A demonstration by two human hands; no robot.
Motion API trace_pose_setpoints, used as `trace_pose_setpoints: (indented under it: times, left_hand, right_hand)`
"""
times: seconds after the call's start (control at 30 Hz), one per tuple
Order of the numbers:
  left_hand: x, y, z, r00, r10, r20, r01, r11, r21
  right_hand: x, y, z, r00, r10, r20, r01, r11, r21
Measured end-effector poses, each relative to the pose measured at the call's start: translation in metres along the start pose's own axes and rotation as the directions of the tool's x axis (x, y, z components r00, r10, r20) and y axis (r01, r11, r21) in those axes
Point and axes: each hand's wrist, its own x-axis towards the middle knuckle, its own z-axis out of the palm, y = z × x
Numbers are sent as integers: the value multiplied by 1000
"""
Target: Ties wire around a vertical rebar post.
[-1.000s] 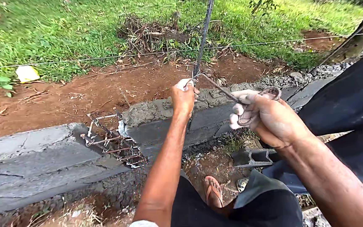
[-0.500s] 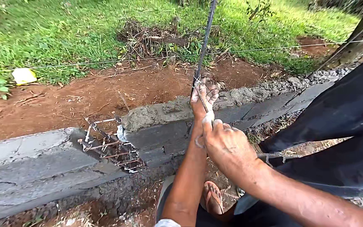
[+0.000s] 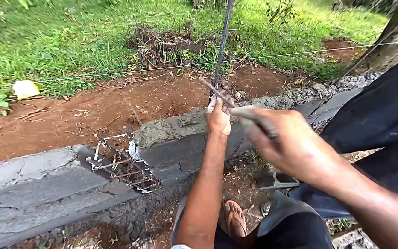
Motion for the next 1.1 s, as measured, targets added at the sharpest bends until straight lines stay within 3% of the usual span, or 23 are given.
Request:
trace_pose_setpoints:
  times: [0.03, 0.1, 0.17, 0.2, 0.27, 0.33, 0.47, 0.63, 0.83, 1.0, 1.1]
  left_hand:
    - [-4, 3, -1, 1000, -17, 2, 16, 999, 48]
    - [-10, 5, 1, 999, -36, -24, 38, 991, 132]
    - [-15, 5, 5, 996, -28, -83, 45, 976, 212]
    - [-17, 5, 8, 995, -16, -98, 39, 970, 242]
    - [-19, 7, 14, 993, 9, -119, 24, 962, 271]
    - [-20, 8, 21, 989, 21, -147, 21, 960, 278]
    - [-20, 5, 24, 986, 14, -165, 32, 962, 272]
    - [-24, 4, 21, 989, 16, -145, 27, 955, 296]
    - [-24, 4, 20, 990, 33, -134, 12, 947, 322]
    - [-23, 2, 21, 991, 39, -132, 4, 951, 309]
    - [-23, 1, 23, 988, 41, -146, 5, 954, 301]
  right_hand:
    - [-8, 12, -4, 995, 57, -79, -40, 979, 199]
    - [-27, 42, -3, 951, 240, -196, -95, 828, 553]
    - [-42, 80, 13, 859, 470, -200, -130, 580, 804]
    - [-47, 98, 25, 815, 565, -129, -142, 410, 901]
    - [-49, 125, 51, 773, 625, 111, -197, 71, 978]
    - [-44, 138, 77, 758, 584, 290, -225, -183, 957]
    - [-34, 152, 113, 804, 451, 388, -146, -483, 864]
    - [-29, 172, 129, 875, 309, 373, -126, -599, 791]
    - [-26, 177, 137, 876, 282, 391, -164, -588, 792]
    - [-30, 178, 147, 912, 202, 357, -139, -667, 732]
    - [-28, 183, 150, 919, 164, 358, -170, -655, 736]
